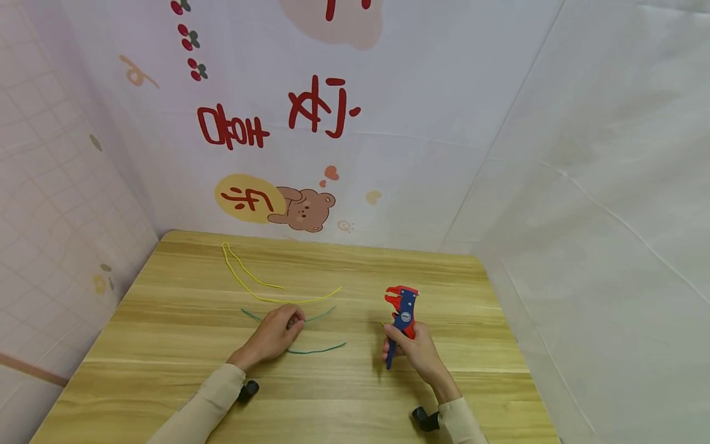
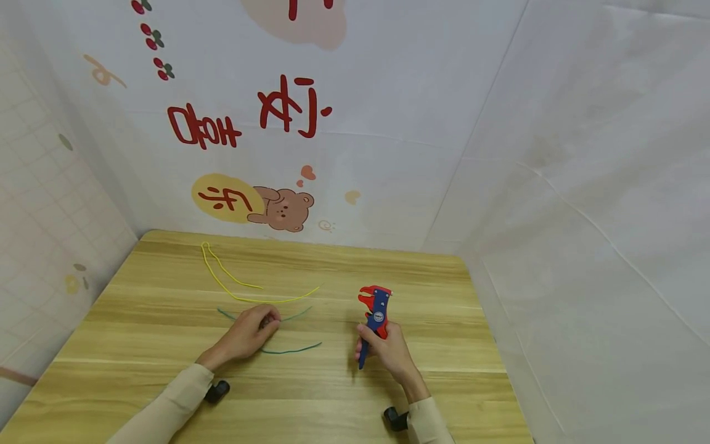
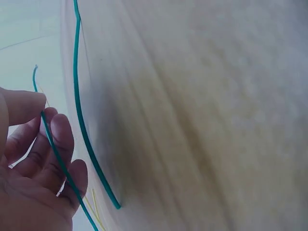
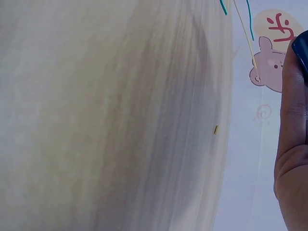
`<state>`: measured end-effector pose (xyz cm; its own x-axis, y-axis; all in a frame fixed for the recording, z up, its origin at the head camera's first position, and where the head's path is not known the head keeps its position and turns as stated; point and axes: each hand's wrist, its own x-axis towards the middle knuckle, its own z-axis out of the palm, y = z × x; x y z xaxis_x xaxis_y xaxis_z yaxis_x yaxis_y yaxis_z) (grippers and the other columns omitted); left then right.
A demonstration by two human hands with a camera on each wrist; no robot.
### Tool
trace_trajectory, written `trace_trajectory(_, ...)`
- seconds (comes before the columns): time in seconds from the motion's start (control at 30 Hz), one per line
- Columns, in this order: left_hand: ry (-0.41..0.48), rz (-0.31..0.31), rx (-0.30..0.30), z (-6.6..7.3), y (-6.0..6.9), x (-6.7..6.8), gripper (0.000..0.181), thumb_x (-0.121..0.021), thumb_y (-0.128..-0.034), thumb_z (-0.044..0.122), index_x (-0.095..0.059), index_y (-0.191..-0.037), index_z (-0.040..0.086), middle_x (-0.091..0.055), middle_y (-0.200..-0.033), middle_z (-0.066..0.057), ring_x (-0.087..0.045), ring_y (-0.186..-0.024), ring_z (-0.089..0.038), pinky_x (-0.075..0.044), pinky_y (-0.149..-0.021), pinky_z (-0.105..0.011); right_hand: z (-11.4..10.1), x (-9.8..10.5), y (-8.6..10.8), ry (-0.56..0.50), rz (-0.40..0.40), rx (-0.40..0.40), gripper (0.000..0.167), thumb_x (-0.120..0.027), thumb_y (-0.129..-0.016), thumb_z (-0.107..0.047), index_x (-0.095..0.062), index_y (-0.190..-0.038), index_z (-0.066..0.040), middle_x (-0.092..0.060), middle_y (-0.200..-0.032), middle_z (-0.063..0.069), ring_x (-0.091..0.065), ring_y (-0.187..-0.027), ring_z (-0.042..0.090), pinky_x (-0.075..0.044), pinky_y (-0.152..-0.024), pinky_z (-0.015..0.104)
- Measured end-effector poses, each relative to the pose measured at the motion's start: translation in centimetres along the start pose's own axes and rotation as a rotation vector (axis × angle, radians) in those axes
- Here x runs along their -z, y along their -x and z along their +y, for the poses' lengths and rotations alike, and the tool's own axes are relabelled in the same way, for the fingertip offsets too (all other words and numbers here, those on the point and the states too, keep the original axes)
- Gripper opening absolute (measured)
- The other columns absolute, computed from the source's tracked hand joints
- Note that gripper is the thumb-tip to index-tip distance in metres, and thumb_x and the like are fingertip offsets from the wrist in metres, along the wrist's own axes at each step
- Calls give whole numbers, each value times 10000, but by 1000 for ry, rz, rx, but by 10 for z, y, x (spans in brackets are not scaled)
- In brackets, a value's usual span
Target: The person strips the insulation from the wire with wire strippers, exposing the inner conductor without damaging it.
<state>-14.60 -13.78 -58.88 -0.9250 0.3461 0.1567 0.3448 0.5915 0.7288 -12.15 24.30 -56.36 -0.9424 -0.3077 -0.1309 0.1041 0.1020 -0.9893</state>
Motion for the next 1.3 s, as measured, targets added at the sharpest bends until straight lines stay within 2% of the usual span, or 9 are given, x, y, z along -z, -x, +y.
trace_trajectory(0.13,22,28,2,-1,0,1,50,-715,-1098,46,-752,-1130,57,-708,-1016,11,-594,-905,-61,-532,-812,-255,1,0,-1,6,-3,2,425,-660,-1168,-332,-620,-1210,89,-755,-868,68,-819,-751,223,-703,-790,582)
trace_trajectory(0.43,54,116,-39,-3,-1,3,48,-705,-1089,18,-744,-1117,22,-691,-972,12,-560,-855,-27,-517,-766,-239,-1,-1,-3,2,-6,7,353,-663,-1167,-316,-650,-1179,37,-755,-860,62,-820,-747,230,-693,-787,622)
trace_trajectory(0.7,73,171,-22,1,-2,8,49,-704,-1094,35,-751,-1087,49,-696,-965,10,-579,-864,-33,-534,-760,-230,-1,-2,-3,0,-13,8,357,-656,-1171,-305,-649,-1176,52,-751,-863,60,-818,-746,216,-683,-804,657)
trace_trajectory(1.07,78,262,-62,6,-3,14,70,-746,-1081,57,-770,-1049,115,-673,-916,33,-559,-816,-29,-501,-726,-220,0,-3,-3,-7,-13,-1,374,-668,-1164,-323,-644,-1194,49,-756,-870,59,-820,-754,217,-697,-802,611)
trace_trajectory(1.3,74,309,-99,12,-4,17,55,-776,-1066,80,-787,-1029,120,-691,-912,35,-568,-809,-28,-498,-730,-228,1,-4,-3,-5,-26,1,413,-663,-1167,-335,-627,-1224,72,-757,-882,68,-826,-777,265,-705,-804,580)
